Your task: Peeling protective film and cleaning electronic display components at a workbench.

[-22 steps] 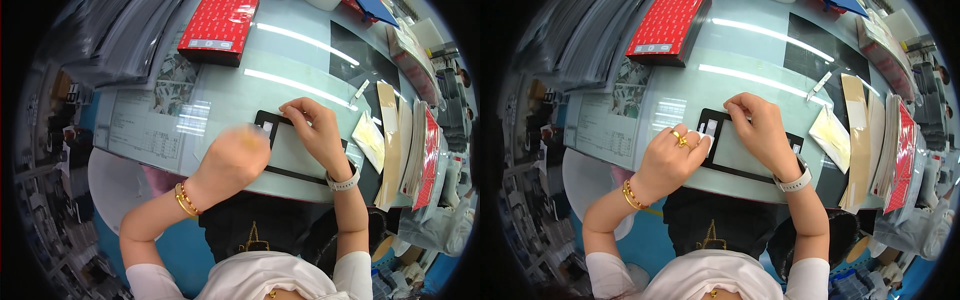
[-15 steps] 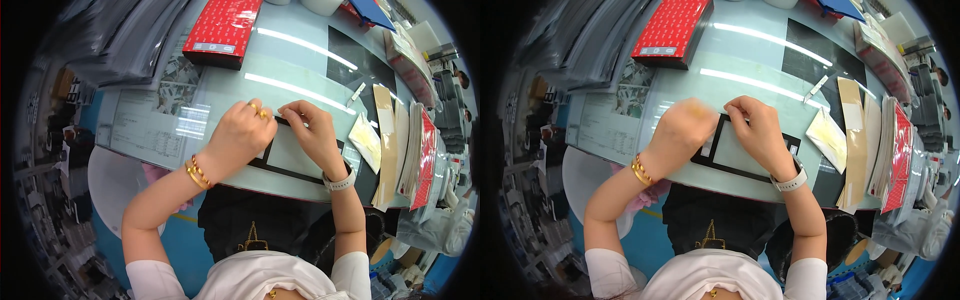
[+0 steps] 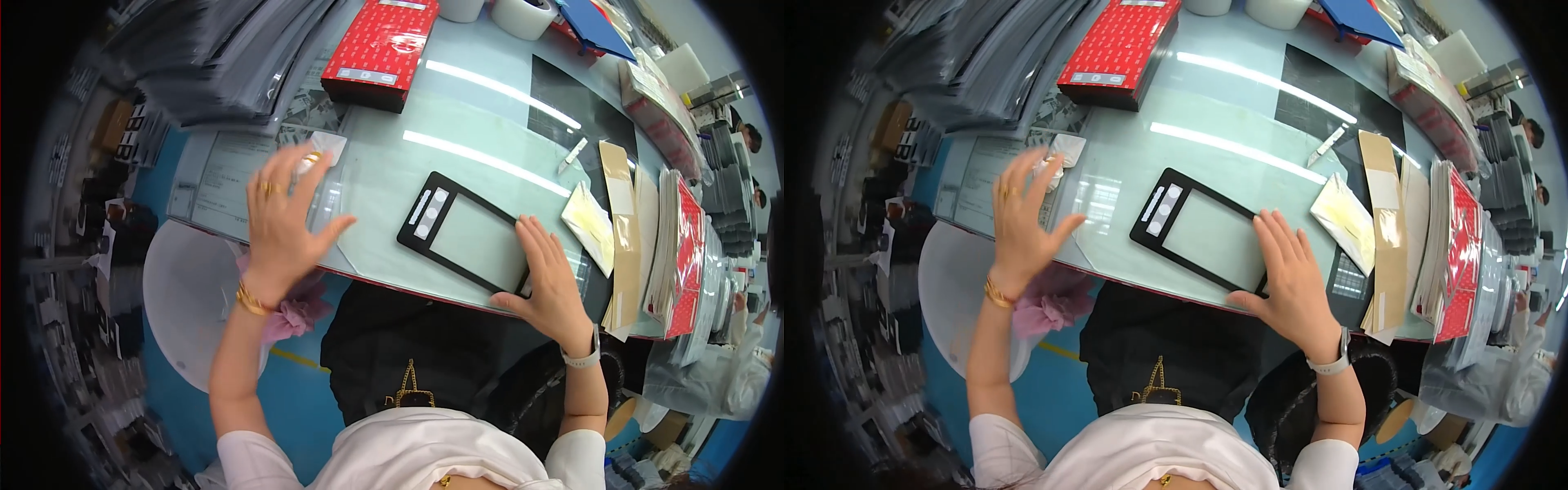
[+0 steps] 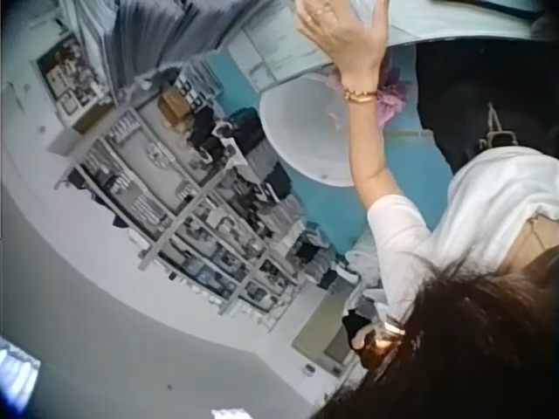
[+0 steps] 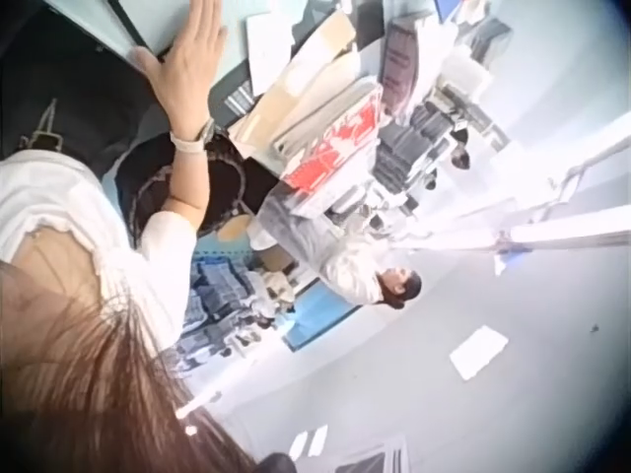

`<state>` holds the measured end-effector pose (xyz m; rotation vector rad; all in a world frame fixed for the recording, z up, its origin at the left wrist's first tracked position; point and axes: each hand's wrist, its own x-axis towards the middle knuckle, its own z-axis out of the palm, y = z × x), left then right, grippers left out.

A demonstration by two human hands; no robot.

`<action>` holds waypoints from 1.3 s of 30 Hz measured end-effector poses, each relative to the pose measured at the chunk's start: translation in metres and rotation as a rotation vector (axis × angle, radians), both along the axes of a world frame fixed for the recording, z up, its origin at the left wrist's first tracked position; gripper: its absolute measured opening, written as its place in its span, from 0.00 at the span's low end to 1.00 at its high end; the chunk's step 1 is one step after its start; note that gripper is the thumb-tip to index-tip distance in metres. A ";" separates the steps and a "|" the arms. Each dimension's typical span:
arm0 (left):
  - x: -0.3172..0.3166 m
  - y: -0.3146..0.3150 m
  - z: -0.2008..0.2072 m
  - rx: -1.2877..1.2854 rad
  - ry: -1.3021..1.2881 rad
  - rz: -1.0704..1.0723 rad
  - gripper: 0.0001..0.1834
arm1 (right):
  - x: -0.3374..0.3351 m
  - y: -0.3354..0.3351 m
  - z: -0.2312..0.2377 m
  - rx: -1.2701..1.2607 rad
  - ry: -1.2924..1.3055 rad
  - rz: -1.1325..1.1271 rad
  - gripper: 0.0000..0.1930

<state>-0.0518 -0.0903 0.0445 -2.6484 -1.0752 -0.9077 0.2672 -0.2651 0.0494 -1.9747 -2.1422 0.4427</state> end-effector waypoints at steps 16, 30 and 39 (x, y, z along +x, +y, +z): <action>0.034 -0.146 -0.059 -1.447 -1.004 -0.263 0.19 | -0.028 -0.061 -0.012 0.249 0.120 -0.006 0.45; 0.041 -0.140 -0.041 -1.302 -0.995 -0.343 0.19 | -0.030 -0.072 -0.004 0.435 0.076 -0.054 0.47; 0.041 -0.142 -0.040 -1.323 -0.985 -0.317 0.19 | -0.032 -0.077 -0.006 0.419 0.095 -0.067 0.47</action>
